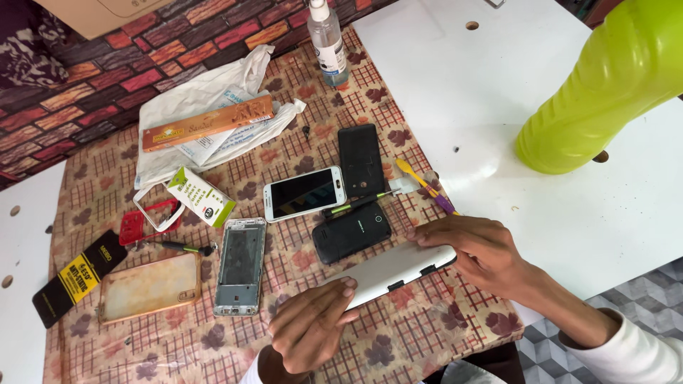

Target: The person handles a black smartphone, then picks up a white smartphone with a cracked screen. They use a prying tool to separate the screen from the frame, working along the edges to detach it.

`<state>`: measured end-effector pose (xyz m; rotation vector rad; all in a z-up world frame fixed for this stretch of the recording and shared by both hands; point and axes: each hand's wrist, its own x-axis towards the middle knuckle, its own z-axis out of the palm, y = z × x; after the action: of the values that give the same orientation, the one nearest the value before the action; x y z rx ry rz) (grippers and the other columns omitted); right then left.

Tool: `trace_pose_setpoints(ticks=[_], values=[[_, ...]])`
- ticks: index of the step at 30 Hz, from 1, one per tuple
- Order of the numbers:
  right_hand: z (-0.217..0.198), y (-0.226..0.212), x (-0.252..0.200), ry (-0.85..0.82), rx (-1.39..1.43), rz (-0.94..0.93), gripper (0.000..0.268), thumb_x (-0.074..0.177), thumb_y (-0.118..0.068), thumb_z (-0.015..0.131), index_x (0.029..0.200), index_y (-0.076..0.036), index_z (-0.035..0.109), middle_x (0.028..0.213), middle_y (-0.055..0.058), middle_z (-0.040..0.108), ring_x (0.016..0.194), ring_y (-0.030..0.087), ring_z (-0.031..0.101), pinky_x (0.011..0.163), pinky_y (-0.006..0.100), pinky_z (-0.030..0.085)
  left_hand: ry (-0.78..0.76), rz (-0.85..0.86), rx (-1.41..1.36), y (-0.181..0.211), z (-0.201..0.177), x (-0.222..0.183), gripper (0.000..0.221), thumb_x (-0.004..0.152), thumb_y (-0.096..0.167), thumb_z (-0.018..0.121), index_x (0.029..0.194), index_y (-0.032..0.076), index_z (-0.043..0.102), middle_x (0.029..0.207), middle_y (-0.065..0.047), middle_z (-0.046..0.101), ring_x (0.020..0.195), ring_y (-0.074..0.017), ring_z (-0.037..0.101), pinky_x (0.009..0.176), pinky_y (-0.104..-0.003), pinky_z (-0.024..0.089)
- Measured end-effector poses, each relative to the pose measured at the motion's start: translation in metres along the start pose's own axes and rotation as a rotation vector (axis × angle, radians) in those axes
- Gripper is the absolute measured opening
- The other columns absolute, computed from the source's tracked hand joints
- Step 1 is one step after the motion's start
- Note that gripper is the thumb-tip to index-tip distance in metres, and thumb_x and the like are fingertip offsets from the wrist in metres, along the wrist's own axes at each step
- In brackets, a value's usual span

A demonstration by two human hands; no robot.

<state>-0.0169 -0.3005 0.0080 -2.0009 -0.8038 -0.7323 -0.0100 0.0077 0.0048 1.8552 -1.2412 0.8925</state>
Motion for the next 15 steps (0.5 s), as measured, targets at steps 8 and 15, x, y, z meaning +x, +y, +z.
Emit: trace_pose_setpoints(ticks=[8,15], values=[[-0.011,-0.011,0.012,0.08,-0.018,-0.165,0.033,0.075,0.017,0.06,0.102,0.0,0.066,0.096,0.014,0.076,0.092,0.029,0.078,0.081,0.039,0.066,-0.009,-0.065,-0.145,0.006,0.007,0.014,0.023,0.096,0.012,0.072,0.112,-0.005,0.071,0.103,-0.021,0.077,0.102,-0.0347,0.079,0.086,-0.044,0.07],[-0.012,-0.031,0.04,0.147,0.06,-0.157,0.031,0.073,0.018,0.063,0.099,0.003,0.07,0.093,0.013,0.075,0.088,0.028,0.078,0.079,0.039,0.066,-0.156,-0.174,-0.172,0.008,-0.003,0.019,0.03,0.106,0.013,0.052,0.122,-0.012,0.063,0.116,-0.03,0.072,0.114,-0.0416,0.074,0.096,-0.051,0.063]])
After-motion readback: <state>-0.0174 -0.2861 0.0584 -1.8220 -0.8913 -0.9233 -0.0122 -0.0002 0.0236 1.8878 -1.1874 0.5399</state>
